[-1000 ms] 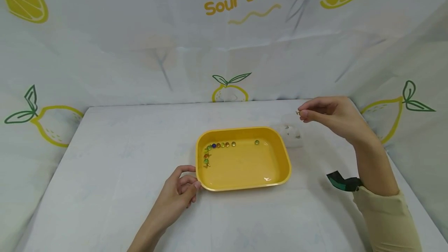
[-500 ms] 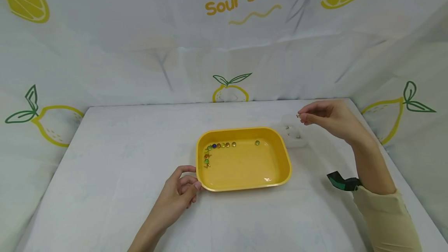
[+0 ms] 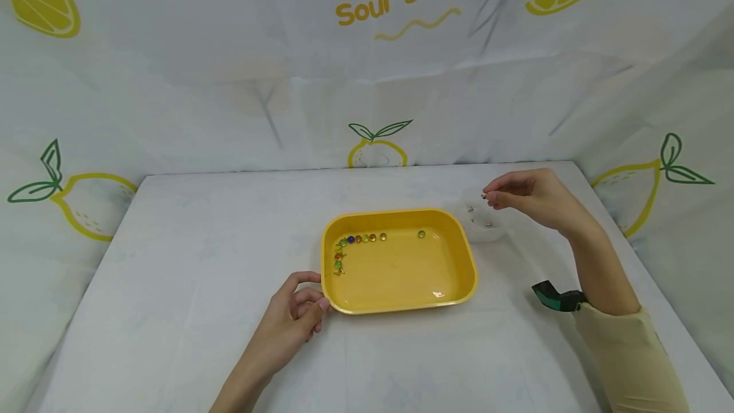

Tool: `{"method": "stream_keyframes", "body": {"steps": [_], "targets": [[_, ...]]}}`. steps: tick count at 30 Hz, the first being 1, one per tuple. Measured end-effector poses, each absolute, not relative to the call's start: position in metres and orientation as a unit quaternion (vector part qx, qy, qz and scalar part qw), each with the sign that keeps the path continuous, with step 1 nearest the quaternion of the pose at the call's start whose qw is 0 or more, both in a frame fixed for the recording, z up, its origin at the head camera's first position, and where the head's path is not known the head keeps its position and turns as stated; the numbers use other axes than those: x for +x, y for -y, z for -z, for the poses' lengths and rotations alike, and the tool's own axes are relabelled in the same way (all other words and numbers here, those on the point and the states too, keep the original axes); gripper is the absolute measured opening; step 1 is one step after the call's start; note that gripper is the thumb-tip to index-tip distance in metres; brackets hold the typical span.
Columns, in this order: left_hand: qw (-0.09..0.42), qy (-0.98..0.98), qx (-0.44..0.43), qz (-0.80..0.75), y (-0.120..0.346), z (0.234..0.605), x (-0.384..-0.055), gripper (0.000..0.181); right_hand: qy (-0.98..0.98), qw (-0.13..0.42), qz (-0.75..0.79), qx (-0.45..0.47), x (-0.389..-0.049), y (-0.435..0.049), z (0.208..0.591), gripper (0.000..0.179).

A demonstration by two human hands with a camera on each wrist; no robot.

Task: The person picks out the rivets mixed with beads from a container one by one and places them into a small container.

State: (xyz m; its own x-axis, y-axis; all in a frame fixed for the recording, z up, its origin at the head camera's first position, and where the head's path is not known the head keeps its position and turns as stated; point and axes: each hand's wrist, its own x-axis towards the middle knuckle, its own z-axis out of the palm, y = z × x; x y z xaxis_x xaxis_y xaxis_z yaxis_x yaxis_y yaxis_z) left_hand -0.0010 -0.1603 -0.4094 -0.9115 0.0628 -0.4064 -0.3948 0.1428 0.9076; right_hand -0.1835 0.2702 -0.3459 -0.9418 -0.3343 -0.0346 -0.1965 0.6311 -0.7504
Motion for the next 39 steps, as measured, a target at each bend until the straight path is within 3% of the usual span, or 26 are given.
{"method": "stream_keyframes", "body": {"steps": [39], "targets": [[0.180,-0.734,-0.119,-0.644,0.160,0.410,-0.002,0.043,-0.912,0.112,0.361,-0.161,-0.188,-0.268,0.358,0.021]]}}
